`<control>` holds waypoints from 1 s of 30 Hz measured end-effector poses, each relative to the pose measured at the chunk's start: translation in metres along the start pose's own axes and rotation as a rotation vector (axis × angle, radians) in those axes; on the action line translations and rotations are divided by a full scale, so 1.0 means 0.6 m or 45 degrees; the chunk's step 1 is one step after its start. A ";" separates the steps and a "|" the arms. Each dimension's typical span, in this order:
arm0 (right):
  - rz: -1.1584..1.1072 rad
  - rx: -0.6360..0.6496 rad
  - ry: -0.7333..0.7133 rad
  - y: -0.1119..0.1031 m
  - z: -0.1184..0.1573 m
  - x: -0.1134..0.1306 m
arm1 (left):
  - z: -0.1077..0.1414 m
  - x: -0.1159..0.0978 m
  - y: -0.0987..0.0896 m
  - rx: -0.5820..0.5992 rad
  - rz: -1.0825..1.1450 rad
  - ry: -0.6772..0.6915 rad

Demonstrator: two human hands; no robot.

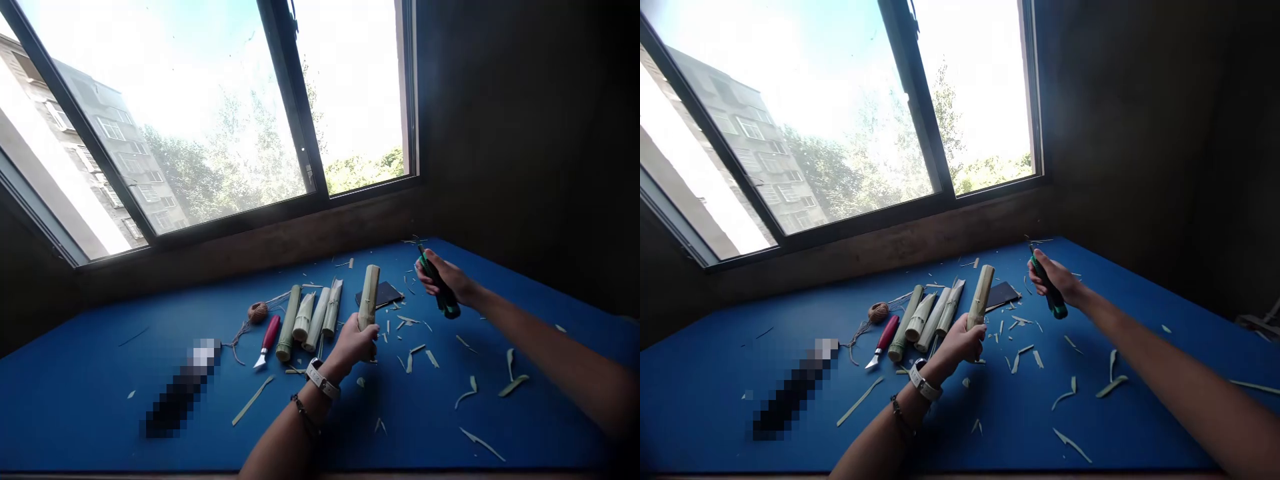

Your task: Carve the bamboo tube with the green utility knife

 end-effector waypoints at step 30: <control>1.383 0.067 -0.505 0.119 0.041 -0.021 | 0.005 0.005 0.007 -0.075 -0.017 0.083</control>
Point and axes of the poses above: each hand's wrist, its own z-axis away from the middle knuckle, its own y-axis out of the palm, x = y × z, the point moved 8 cm from there along -z, towards the middle knuckle, and after that the axes turned 6 degrees about y, right-handed, at the moved point
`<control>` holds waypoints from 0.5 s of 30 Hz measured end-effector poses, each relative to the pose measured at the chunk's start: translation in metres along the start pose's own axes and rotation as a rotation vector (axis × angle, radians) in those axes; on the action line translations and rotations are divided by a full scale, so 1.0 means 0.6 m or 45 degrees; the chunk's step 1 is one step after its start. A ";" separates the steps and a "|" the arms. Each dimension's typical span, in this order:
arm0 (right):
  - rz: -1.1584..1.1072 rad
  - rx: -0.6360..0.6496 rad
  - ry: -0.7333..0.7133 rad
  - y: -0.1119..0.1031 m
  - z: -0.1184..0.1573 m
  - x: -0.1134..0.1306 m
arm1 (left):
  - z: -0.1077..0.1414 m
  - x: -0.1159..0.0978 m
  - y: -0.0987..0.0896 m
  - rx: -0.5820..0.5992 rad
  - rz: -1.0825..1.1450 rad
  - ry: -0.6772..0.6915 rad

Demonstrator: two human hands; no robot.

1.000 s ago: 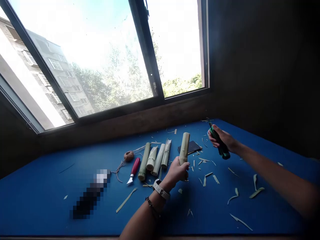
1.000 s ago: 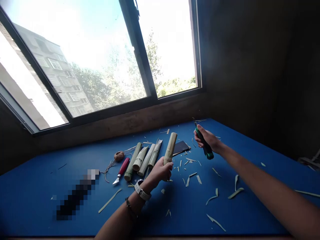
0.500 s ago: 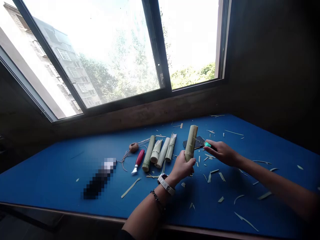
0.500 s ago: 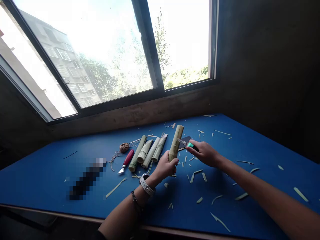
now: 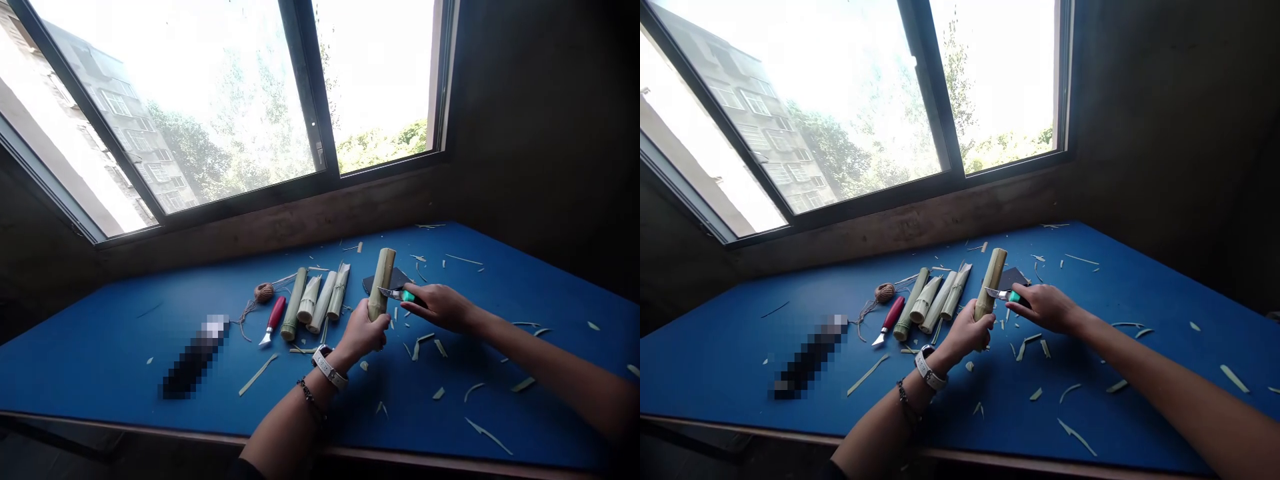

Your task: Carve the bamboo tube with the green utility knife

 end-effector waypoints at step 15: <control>0.069 -0.002 -0.002 -0.005 -0.015 0.031 | 0.003 -0.016 -0.011 0.050 -0.002 0.016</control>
Point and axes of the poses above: each hand's wrist, its own z-axis away from the middle knuckle, its own y-axis out of the palm, x = y × z, the point moved 8 cm from there along -z, towards the middle knuckle, and after that the axes turned 6 degrees about y, right-handed, at the moved point
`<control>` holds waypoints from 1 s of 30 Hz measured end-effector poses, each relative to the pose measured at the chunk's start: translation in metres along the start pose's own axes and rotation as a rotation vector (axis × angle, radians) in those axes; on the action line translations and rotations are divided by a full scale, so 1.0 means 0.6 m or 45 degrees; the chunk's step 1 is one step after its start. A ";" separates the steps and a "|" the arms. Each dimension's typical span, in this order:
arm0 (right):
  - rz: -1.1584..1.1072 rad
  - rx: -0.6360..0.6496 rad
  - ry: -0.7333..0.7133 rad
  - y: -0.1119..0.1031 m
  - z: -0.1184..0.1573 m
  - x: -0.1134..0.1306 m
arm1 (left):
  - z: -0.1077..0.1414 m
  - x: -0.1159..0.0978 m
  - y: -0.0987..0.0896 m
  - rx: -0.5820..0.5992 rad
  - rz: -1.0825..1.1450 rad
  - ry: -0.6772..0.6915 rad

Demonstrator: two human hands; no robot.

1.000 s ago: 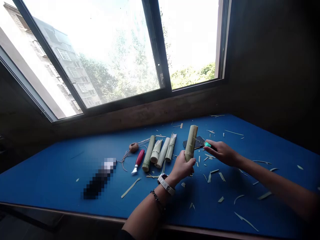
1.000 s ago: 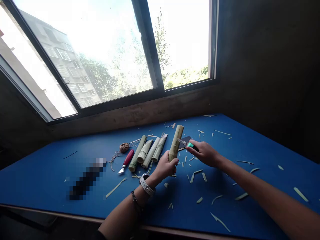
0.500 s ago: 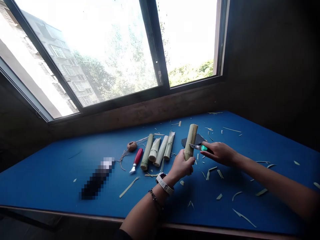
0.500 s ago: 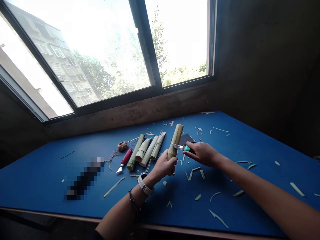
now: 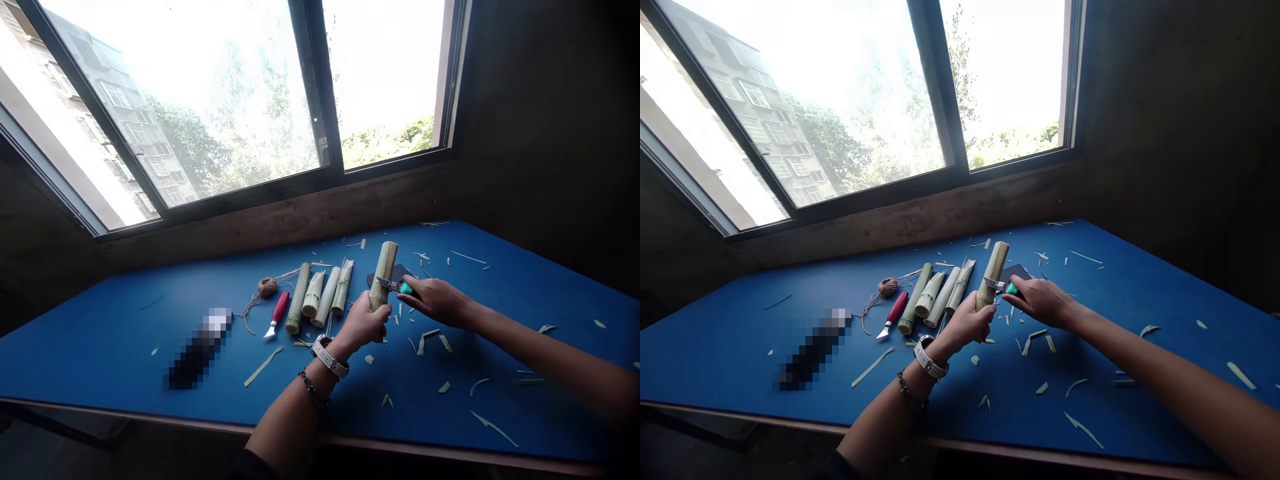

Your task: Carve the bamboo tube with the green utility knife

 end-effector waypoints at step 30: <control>0.273 0.078 0.089 -0.010 -0.055 -0.009 | -0.021 -0.010 -0.028 -0.075 -0.081 -0.085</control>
Point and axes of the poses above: each hand's wrist, its own z-axis away from the middle knuckle, its own y-axis out of the palm, x = y × z, the point moved 8 cm from there along -z, towards the middle knuckle, and after that the axes turned 6 degrees about y, right-handed, at the moved point
